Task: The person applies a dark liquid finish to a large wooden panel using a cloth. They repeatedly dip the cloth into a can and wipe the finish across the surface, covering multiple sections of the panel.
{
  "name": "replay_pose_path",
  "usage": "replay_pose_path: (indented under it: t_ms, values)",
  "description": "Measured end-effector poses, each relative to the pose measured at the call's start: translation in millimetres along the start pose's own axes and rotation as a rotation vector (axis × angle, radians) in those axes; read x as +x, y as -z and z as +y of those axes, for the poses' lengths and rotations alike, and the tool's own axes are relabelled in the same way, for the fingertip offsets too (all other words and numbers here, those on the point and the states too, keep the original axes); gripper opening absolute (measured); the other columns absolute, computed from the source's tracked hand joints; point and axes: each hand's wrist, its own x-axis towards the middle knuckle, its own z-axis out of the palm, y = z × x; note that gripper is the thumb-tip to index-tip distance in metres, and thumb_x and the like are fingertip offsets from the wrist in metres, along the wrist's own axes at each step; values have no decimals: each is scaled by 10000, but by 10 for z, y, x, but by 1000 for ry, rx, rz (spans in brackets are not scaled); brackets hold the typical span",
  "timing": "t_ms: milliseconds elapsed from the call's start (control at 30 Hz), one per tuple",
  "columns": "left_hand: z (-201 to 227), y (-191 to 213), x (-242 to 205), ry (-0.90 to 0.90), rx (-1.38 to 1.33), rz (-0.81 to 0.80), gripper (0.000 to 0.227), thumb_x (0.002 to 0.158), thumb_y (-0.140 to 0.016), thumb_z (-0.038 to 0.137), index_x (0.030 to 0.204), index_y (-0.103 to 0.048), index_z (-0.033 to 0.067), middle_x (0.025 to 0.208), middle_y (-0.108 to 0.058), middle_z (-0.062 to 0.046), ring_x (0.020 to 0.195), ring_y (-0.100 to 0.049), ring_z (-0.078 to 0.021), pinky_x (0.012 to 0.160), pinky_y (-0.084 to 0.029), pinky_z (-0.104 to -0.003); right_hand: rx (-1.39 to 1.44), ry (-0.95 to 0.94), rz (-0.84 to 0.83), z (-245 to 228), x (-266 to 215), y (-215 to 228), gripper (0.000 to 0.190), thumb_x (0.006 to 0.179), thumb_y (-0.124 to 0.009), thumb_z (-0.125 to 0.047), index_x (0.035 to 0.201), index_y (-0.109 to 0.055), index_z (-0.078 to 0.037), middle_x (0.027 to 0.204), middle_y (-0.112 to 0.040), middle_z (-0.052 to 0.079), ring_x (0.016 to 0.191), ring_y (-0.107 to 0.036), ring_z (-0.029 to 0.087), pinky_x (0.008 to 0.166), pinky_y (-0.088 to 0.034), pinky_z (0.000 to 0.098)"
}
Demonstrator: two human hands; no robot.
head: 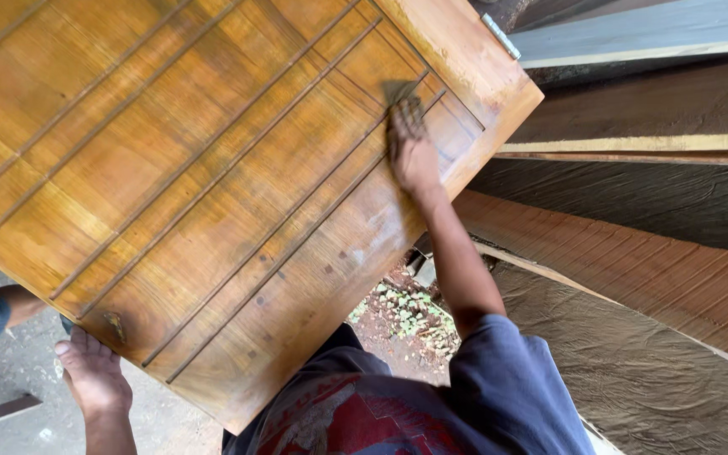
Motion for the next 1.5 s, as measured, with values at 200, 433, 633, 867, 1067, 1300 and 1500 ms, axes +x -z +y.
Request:
replay_pose_path:
  t_ms: [200,433,633,867,1067,1300,1500]
  values:
    - [-85,44,53,41,-30,-7,1150,922,-174,849,1646,-72,-38,1749,-115,-199,1622,-147,-349,1298,-151,-492,312,66,-455,-1691,-1155,543,431,805,-650,-137,1208,-675,12,1200,-704,203,1160,-682,335,1055,-543,459]
    - [-105,140,74,90,-46,-33,1146,938,-124,833,1644,-58,-67,1745,-105,-233,1629,-141,-377,1309,-155,-505,136,144,-289,-710,-812,613,622,791,-598,-100,1406,-557,-19,1400,-616,214,1342,-504,375,1142,-344,522]
    - [-134,66,-162,119,-34,-79,1183,879,-157,864,1625,-142,-54,1721,-209,-211,1589,-219,-372,1267,-183,-520,106,-229,-329,-106,-705,241,457,1023,-494,-111,1452,-515,42,1410,-610,228,1329,-582,363,1194,-408,457]
    - [-275,89,-210,201,-60,-112,1219,864,-187,895,1613,-212,-66,1699,-275,-216,1565,-284,-371,1273,-226,-538,741,144,-437,-1833,-1826,969,470,1014,-490,-5,1483,-529,-7,1516,-553,112,1519,-434,253,1358,-297,450]
    - [-379,182,-175,188,-38,-117,1171,875,-182,875,1622,-192,-27,1710,-241,-181,1569,-262,-356,1260,-228,-542,-209,-79,-26,660,-811,756,367,1159,-415,-222,1503,-452,-101,1428,-633,138,1251,-717,292,997,-632,353]
    - [-582,280,-97,162,-83,-130,1102,879,-262,879,1638,-202,83,1700,-268,-169,1566,-285,-340,1273,-233,-542,172,-285,-266,291,-889,740,512,997,-505,-101,1487,-523,49,1434,-545,331,1283,-576,529,1066,-519,560]
    - [-752,383,-179,168,-203,-167,1105,874,-343,882,1642,-204,101,1667,-313,-201,1519,-338,-356,1248,-274,-544,423,-135,-496,-2500,-2075,1216,343,932,-631,-98,1273,-659,-105,1002,-732,125,806,-703,270,633,-592,402]
